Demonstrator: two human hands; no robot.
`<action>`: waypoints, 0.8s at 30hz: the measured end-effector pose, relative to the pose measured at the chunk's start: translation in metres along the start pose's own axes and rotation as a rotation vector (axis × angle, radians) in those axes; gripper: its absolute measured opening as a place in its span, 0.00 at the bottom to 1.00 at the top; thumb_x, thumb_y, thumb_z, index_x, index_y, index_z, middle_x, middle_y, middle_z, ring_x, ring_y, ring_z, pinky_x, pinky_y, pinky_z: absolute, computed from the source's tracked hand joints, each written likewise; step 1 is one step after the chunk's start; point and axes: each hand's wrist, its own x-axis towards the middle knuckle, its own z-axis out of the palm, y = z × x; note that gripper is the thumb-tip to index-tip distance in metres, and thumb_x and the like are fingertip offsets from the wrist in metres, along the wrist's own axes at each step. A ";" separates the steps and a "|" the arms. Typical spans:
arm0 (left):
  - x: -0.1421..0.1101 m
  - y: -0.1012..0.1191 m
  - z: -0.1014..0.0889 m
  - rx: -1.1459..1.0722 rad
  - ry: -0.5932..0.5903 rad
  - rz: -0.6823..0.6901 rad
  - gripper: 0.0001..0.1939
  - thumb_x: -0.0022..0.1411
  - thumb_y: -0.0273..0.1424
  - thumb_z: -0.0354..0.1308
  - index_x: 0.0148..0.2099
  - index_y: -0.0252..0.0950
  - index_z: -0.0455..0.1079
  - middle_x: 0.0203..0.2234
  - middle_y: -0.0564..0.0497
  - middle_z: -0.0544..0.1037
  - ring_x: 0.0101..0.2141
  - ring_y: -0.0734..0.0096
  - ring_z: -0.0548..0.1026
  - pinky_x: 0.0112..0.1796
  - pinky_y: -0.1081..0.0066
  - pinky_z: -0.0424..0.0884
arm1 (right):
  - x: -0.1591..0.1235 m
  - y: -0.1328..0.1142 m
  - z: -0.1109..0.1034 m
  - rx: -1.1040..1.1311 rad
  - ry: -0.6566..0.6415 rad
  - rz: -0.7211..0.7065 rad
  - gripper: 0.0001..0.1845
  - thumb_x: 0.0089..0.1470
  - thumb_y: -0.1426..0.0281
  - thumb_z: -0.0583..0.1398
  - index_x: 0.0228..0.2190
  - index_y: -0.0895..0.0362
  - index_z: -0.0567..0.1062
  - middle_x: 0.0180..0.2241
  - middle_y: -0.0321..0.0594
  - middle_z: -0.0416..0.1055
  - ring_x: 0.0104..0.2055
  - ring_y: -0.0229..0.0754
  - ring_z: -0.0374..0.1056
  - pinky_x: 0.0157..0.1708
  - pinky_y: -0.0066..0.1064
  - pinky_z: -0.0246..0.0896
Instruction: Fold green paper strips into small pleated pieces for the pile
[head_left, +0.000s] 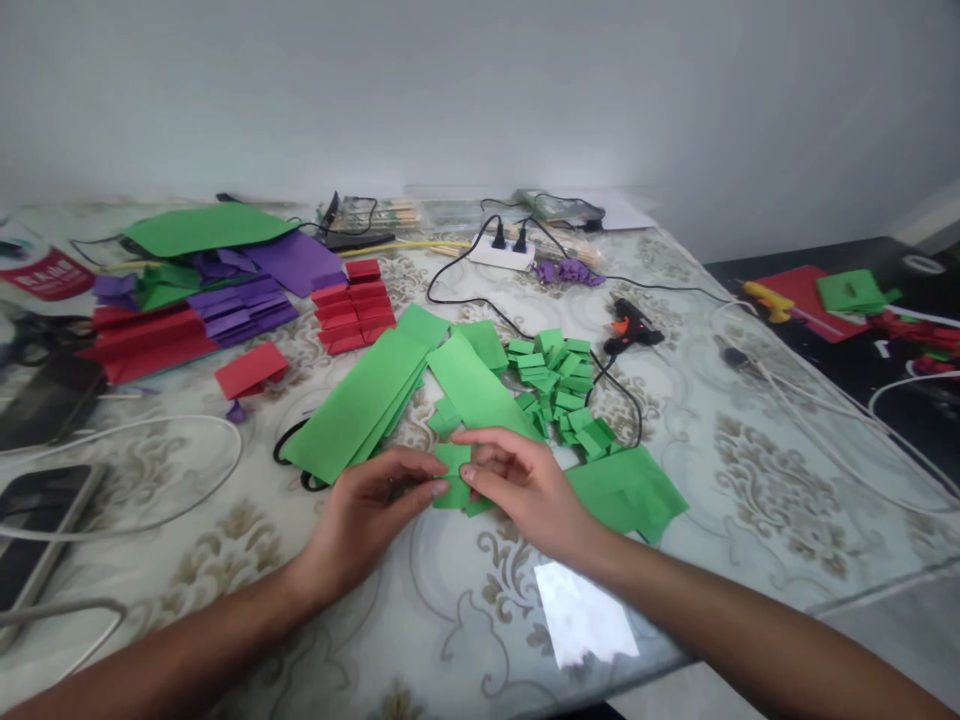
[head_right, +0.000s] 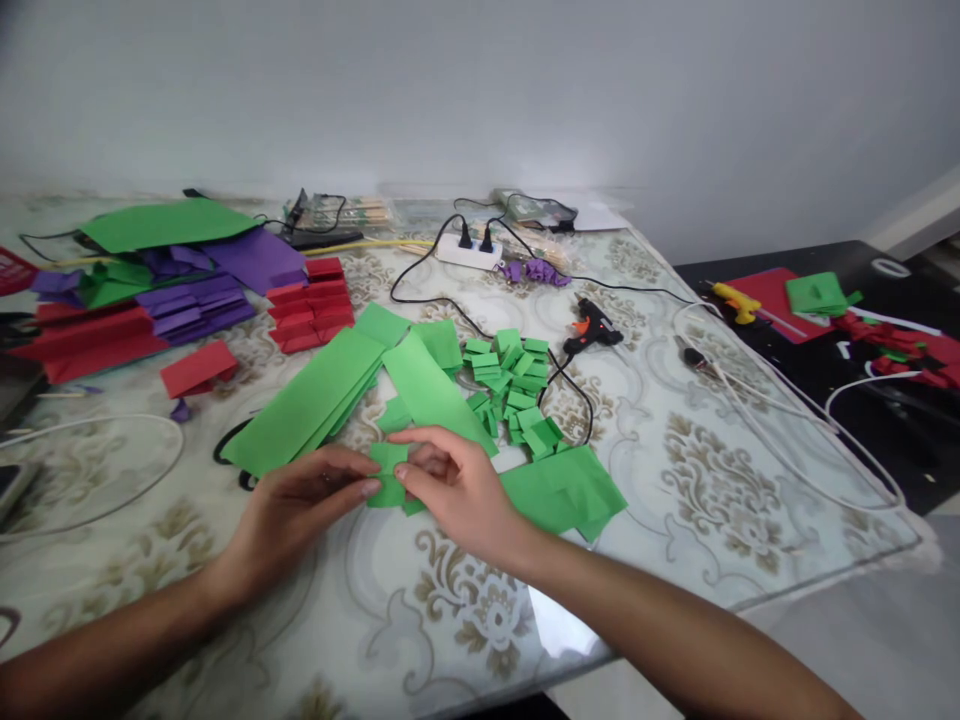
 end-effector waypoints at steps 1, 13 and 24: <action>0.000 0.000 0.000 -0.006 0.011 0.001 0.06 0.59 0.30 0.72 0.41 0.37 0.81 0.34 0.50 0.85 0.35 0.67 0.83 0.38 0.72 0.81 | 0.000 0.000 0.000 0.014 -0.004 0.002 0.17 0.55 0.64 0.69 0.46 0.55 0.81 0.28 0.33 0.72 0.30 0.37 0.71 0.28 0.27 0.68; -0.001 -0.003 0.000 0.044 0.043 0.016 0.05 0.58 0.34 0.74 0.38 0.40 0.84 0.32 0.50 0.87 0.34 0.63 0.85 0.37 0.70 0.82 | 0.001 0.002 -0.001 0.016 -0.004 -0.022 0.16 0.54 0.59 0.72 0.42 0.53 0.82 0.27 0.32 0.69 0.30 0.37 0.69 0.30 0.28 0.69; -0.003 -0.003 0.000 0.026 0.047 0.014 0.05 0.56 0.30 0.75 0.37 0.42 0.85 0.32 0.52 0.88 0.33 0.64 0.85 0.38 0.69 0.82 | 0.001 0.003 -0.004 -0.013 -0.058 -0.011 0.16 0.56 0.61 0.70 0.45 0.54 0.83 0.25 0.30 0.66 0.28 0.36 0.67 0.28 0.27 0.68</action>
